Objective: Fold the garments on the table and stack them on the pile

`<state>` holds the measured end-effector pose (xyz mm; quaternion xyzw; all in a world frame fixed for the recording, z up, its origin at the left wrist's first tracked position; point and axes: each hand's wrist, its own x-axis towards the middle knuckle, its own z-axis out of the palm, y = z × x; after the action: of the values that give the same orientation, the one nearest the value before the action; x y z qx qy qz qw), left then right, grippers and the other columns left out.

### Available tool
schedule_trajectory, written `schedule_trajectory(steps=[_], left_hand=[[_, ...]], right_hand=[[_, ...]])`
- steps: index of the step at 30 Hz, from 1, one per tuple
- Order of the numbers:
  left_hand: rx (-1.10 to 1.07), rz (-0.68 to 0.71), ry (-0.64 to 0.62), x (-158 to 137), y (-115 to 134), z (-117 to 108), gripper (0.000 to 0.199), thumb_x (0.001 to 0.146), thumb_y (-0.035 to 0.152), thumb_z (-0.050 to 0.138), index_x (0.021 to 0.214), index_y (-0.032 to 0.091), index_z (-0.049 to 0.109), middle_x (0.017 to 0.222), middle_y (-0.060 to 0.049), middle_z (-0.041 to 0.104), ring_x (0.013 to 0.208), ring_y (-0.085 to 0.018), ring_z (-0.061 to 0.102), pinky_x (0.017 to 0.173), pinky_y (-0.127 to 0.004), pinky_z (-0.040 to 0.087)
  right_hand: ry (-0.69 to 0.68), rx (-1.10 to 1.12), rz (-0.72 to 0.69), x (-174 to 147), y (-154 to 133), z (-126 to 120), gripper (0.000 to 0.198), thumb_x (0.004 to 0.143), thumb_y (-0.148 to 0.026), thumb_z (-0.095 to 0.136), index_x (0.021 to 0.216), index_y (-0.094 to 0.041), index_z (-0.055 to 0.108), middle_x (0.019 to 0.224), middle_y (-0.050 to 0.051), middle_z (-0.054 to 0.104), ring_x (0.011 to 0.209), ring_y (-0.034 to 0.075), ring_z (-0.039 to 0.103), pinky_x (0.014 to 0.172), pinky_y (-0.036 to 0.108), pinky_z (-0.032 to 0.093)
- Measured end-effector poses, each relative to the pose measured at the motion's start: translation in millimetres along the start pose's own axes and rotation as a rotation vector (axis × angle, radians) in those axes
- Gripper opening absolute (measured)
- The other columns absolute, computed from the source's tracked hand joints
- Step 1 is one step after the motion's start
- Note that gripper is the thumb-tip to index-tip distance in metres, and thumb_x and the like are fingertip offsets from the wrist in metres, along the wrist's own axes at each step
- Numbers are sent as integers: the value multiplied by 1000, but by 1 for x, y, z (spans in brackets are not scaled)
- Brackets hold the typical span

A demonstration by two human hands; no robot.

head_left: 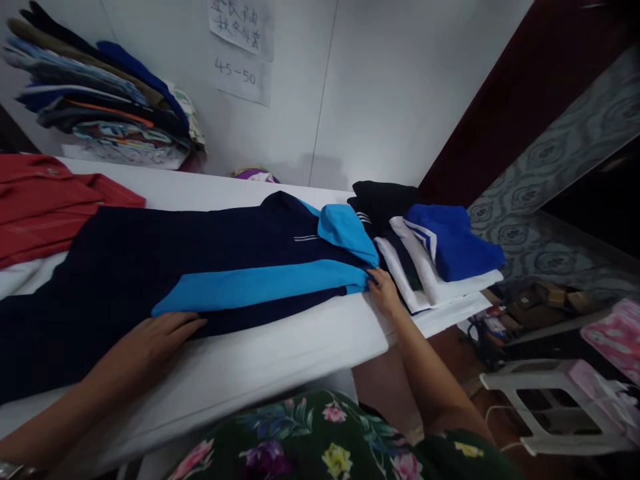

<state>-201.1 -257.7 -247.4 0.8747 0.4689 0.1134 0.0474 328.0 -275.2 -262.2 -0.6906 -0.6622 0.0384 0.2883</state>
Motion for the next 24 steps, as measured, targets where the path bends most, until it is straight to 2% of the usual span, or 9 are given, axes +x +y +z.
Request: schedule_trajectory(steps=[3, 7, 11, 13, 15, 17, 20, 22, 24], left_hand=[[33, 13, -81, 2, -6, -8, 55, 78, 26, 31, 107, 28, 78, 114, -7, 75, 104, -28, 69, 87, -44, 54], [21, 79, -77, -8, -27, -8, 52, 84, 33, 32, 113, 37, 75, 116, 0, 75, 107, -26, 68, 93, -40, 52], [-63, 166, -165, -19, -38, 3, 48, 85, 44, 40, 123, 42, 69, 124, 4, 72, 112, -25, 67, 96, -35, 52], [-64, 155, -170, -22, -34, 9, 49, 84, 43, 40, 124, 42, 68, 125, 3, 71, 111, -26, 67, 95, -37, 54], [-47, 114, -110, -26, -26, 12, 49, 81, 42, 40, 118, 43, 72, 119, 2, 74, 106, -27, 69, 91, -39, 56], [-31, 61, 5, -29, -16, 11, 45, 79, 45, 41, 110, 44, 75, 111, 1, 76, 99, -29, 71, 87, -41, 58], [-32, 2, 137, -27, -1, 2, 44, 81, 56, 43, 108, 45, 76, 109, 0, 76, 98, -30, 71, 88, -43, 58], [-34, -12, 177, -17, 7, -6, 48, 83, 60, 41, 107, 39, 76, 111, -4, 75, 101, -31, 70, 92, -45, 56], [-25, 12, 195, -1, 12, -11, 54, 86, 59, 38, 109, 29, 76, 117, -10, 72, 108, -32, 67, 97, -47, 52]], right_hand=[[-22, -100, -20, 22, -1, -10, 40, 88, -19, 43, 117, -18, 70, 109, 11, 67, 107, 25, 57, 100, 42, 46], [-41, -145, -49, 42, 3, -29, 41, 85, -14, 44, 114, -16, 72, 103, 12, 66, 103, 26, 57, 97, 40, 46], [-212, -265, -40, 37, 2, -30, 40, 79, -8, 46, 104, -14, 77, 91, 12, 67, 92, 24, 60, 90, 36, 47], [-218, -303, -19, 28, 0, -24, 41, 82, -9, 44, 105, -14, 77, 90, 12, 67, 90, 24, 61, 88, 36, 47], [-186, -325, -5, 18, 0, -19, 43, 89, -12, 39, 113, -14, 75, 95, 13, 67, 94, 25, 61, 89, 36, 48], [-128, -314, 4, 8, -1, -17, 45, 92, -15, 36, 121, -13, 70, 104, 15, 67, 102, 26, 61, 93, 38, 48], [38, -233, -16, -7, -11, -13, 46, 93, -17, 38, 131, -14, 62, 127, 17, 62, 120, 29, 56, 104, 45, 45], [94, -157, -87, -15, -30, -7, 46, 94, -20, 38, 135, -18, 59, 140, 16, 55, 132, 30, 49, 110, 50, 41], [30, -91, -211, -19, -56, 1, 46, 97, -26, 39, 139, -22, 55, 148, 12, 49, 142, 29, 39, 116, 53, 34]])
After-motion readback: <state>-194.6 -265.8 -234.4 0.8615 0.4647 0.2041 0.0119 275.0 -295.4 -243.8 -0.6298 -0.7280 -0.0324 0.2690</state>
